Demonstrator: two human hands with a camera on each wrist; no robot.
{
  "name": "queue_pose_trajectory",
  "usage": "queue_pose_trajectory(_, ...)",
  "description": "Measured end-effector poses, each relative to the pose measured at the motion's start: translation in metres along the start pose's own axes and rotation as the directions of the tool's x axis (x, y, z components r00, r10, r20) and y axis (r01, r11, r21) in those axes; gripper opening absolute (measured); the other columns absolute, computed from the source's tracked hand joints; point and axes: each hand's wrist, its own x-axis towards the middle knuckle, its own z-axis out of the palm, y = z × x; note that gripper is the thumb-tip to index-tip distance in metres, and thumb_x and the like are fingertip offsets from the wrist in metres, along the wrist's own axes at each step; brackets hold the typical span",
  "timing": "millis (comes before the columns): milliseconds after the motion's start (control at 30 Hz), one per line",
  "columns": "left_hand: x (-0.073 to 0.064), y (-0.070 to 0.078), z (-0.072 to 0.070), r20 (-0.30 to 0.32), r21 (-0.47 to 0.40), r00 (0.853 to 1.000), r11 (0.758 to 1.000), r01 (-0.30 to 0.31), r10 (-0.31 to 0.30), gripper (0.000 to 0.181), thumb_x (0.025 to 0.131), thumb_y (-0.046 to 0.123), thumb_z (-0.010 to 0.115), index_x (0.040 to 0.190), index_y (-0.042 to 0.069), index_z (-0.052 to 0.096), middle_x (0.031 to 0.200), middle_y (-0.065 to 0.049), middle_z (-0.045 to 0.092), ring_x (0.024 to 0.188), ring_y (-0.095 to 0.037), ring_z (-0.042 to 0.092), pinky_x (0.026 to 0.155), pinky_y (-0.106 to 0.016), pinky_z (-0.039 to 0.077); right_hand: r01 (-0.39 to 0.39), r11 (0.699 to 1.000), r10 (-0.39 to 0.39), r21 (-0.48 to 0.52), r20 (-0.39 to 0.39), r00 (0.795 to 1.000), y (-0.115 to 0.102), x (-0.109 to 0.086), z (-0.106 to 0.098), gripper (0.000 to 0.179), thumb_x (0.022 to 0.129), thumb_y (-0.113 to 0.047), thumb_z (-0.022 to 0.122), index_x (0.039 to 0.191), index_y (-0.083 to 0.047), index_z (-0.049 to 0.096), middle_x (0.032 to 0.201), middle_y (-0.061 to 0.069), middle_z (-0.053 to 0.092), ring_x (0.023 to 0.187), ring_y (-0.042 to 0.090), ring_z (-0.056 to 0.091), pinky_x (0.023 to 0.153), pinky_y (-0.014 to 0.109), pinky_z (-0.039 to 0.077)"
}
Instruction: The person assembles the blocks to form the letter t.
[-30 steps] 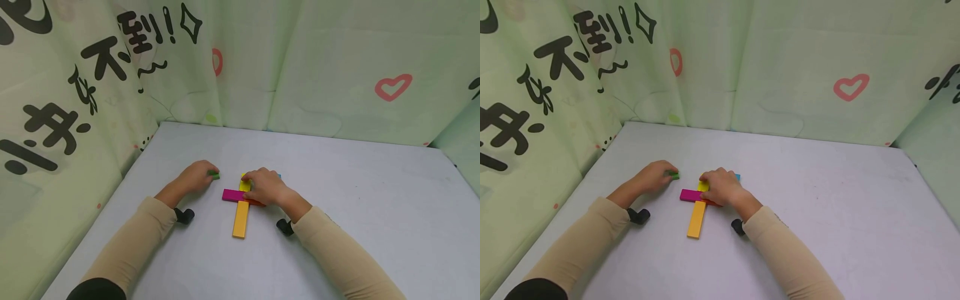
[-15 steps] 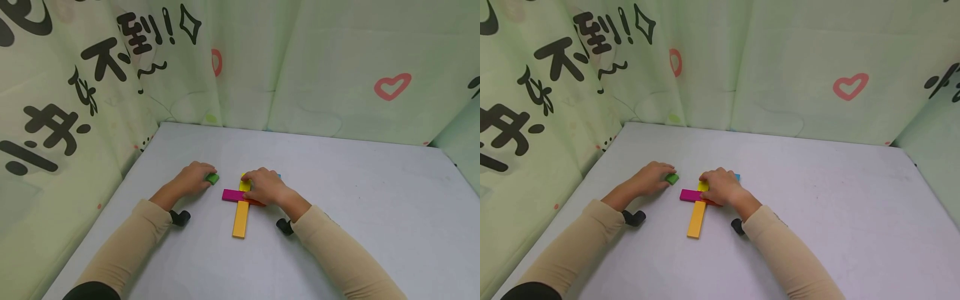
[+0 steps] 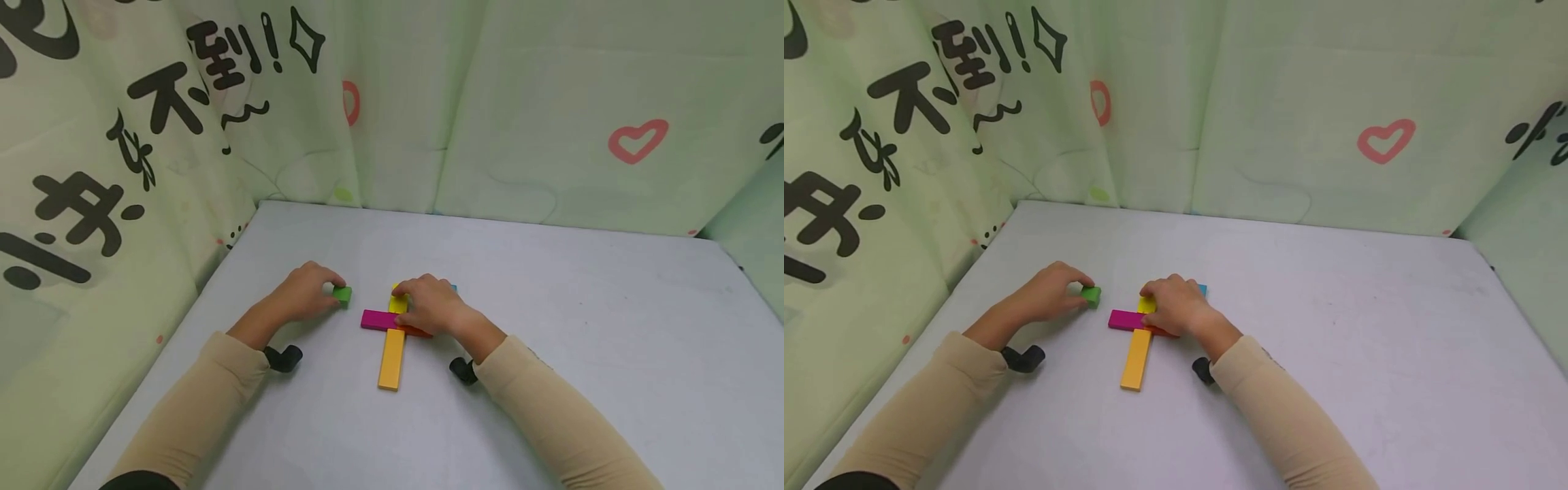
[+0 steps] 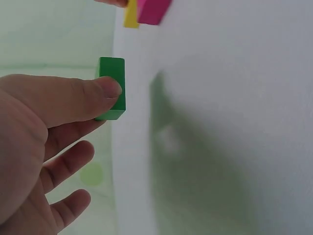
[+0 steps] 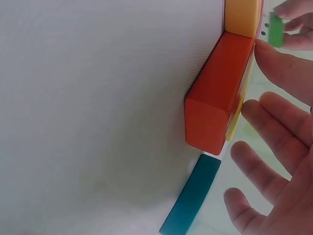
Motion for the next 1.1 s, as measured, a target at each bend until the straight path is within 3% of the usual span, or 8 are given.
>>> queue_pose_trajectory(200, -0.013, 0.012, -0.007, 0.009, -0.021, 0.997, 0.997, -0.072, 0.073, 0.03, 0.091, 0.011, 0.075, 0.12, 0.007, 0.072, 0.117, -0.006, 0.067, 0.118, -0.029, 0.051, 0.1, -0.045, 0.045, -0.01, 1.0, 0.01, 0.007, 0.003, 1.0, 0.0, -0.001, -0.001, 0.048, 0.089, -0.032, 0.076, 0.132, -0.012, 0.065, 0.127, 0.007, 0.064, 0.119, 0.029, 0.052, 0.096, 0.048, 0.044)
queue_pose_trajectory(400, -0.021, 0.027, -0.005, 0.065, -0.063, 0.995, 0.995, -0.073, 0.077, 0.029, 0.09, 0.014, 0.076, 0.119, 0.012, 0.072, 0.117, -0.002, 0.064, 0.119, -0.025, 0.05, 0.1, -0.041, 0.046, -0.009, 1.0, 0.009, 0.012, 0.005, 1.0, -0.001, -0.001, -0.001, 0.048, 0.09, -0.032, 0.076, 0.132, -0.013, 0.065, 0.127, 0.006, 0.064, 0.119, 0.029, 0.052, 0.096, 0.048, 0.044)
queue_pose_trajectory(567, -0.031, 0.041, -0.004, 0.097, -0.073, 0.986, 0.989, -0.131, 0.138, 0.028, 0.09, 0.013, 0.077, 0.117, 0.014, 0.073, 0.114, 0.001, 0.065, 0.116, -0.023, 0.052, 0.099, -0.04, 0.047, -0.002, 1.0, 0.002, 0.012, -0.002, 1.0, -0.001, -0.001, 0.0, 0.047, 0.089, -0.032, 0.077, 0.131, -0.012, 0.066, 0.125, 0.006, 0.066, 0.117, 0.029, 0.053, 0.094, 0.047, 0.045)
queue_pose_trajectory(767, -0.039, 0.055, 0.001, 0.12, -0.088, 0.966, 0.971, -0.22, 0.23, 0.028, 0.086, 0.013, 0.08, 0.114, 0.014, 0.075, 0.109, 0.002, 0.066, 0.111, -0.019, 0.054, 0.094, -0.036, 0.049, 0.011, 1.0, -0.011, 0.006, -0.014, 1.0, -0.001, -0.001, 0.0, 0.046, 0.089, -0.031, 0.077, 0.13, -0.011, 0.066, 0.123, 0.006, 0.067, 0.115, 0.029, 0.054, 0.091, 0.046, 0.046)
queue_pose_trajectory(1100, -0.044, 0.063, 0.017, 0.156, -0.086, 0.917, 0.93, -0.357, 0.367, 0.026, 0.086, 0.016, 0.081, 0.111, 0.013, 0.075, 0.107, 0.005, 0.068, 0.11, -0.018, 0.055, 0.096, -0.036, 0.047, 0.028, 1.0, -0.028, 0.007, -0.022, 0.999, 0.0, -0.001, 0.0, 0.045, 0.089, -0.029, 0.076, 0.129, -0.011, 0.067, 0.124, 0.007, 0.067, 0.116, 0.03, 0.055, 0.09, 0.047, 0.047)
